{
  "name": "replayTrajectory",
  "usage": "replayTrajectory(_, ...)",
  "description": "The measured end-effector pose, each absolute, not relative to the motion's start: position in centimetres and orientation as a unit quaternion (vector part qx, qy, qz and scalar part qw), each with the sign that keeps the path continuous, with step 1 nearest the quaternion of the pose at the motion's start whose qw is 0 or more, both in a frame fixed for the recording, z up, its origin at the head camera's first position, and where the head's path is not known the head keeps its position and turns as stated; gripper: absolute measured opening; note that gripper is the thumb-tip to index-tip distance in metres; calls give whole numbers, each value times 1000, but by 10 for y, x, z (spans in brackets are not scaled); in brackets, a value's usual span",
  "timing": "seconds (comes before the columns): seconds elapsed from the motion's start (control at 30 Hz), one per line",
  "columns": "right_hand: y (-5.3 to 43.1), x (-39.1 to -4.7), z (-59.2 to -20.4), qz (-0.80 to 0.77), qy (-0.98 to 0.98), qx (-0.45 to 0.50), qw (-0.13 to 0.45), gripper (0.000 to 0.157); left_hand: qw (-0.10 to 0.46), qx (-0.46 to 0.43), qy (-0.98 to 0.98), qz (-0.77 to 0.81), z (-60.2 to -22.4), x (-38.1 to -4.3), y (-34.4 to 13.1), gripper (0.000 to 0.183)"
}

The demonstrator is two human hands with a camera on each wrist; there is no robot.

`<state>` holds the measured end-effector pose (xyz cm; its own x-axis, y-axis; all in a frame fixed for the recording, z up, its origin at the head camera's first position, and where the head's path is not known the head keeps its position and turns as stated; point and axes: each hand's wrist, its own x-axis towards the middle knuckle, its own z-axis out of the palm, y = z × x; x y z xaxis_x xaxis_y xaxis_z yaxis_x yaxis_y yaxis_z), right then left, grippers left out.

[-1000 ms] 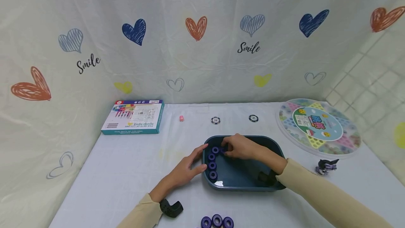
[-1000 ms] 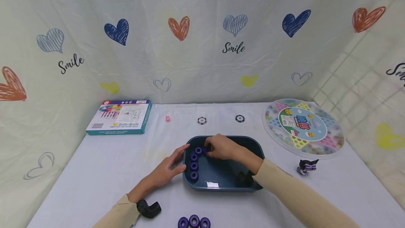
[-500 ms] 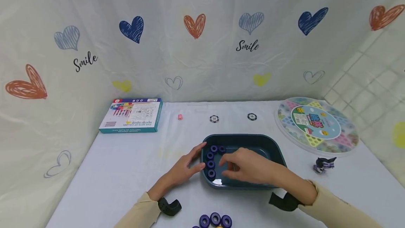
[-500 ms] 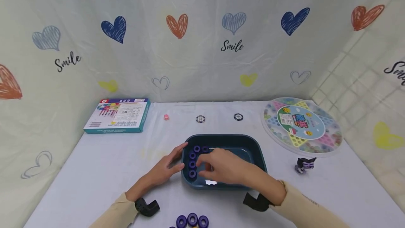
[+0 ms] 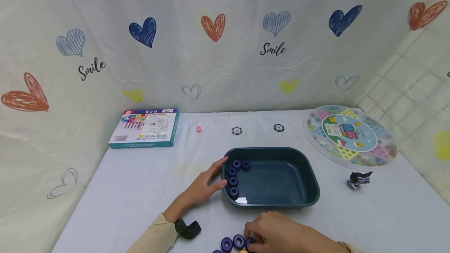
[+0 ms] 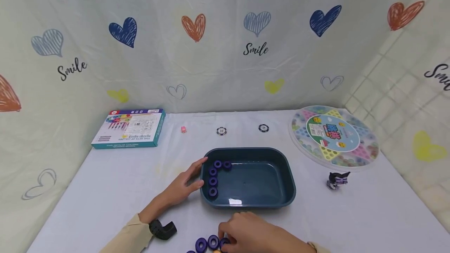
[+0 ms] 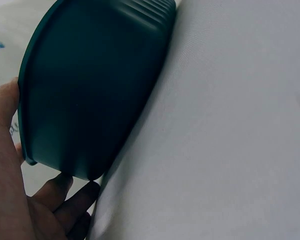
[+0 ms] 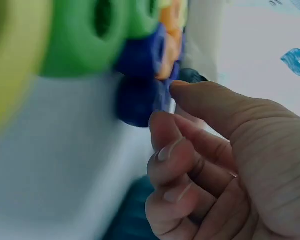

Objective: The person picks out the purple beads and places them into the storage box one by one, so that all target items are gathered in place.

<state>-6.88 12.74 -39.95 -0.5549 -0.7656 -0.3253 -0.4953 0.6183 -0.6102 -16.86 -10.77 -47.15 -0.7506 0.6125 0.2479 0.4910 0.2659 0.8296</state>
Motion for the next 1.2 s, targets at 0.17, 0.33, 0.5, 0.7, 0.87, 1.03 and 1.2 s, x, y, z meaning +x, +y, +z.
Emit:
replayTrajectory(0.17,130,-67,-408,-238,850,-359,303,17,70,342,790,503,-450,-159,-106,61)
replayTrajectory(0.33,138,-67,-407,-254,852,-335,313,19,76,338,794,500,-444,-156,-106,61)
replayTrajectory(0.5,154,-69,-406,-283,848,-316,317,17,76,340,791,503,-446,-157,-106,61)
replayTrajectory(0.7,180,-70,-412,-345,827,-298,329,18,85,332,794,502,-445,-157,-106,61)
replayTrajectory(0.87,204,-71,-420,-410,791,-302,339,20,75,340,790,505,-445,-159,-105,61)
replayTrajectory(1.03,216,-71,-428,-463,754,-304,354,23,49,353,788,501,-462,-165,-107,61)
replayTrajectory(1.2,218,-67,-427,-473,750,-289,360,22,57,355,791,495,-481,-173,-109,63)
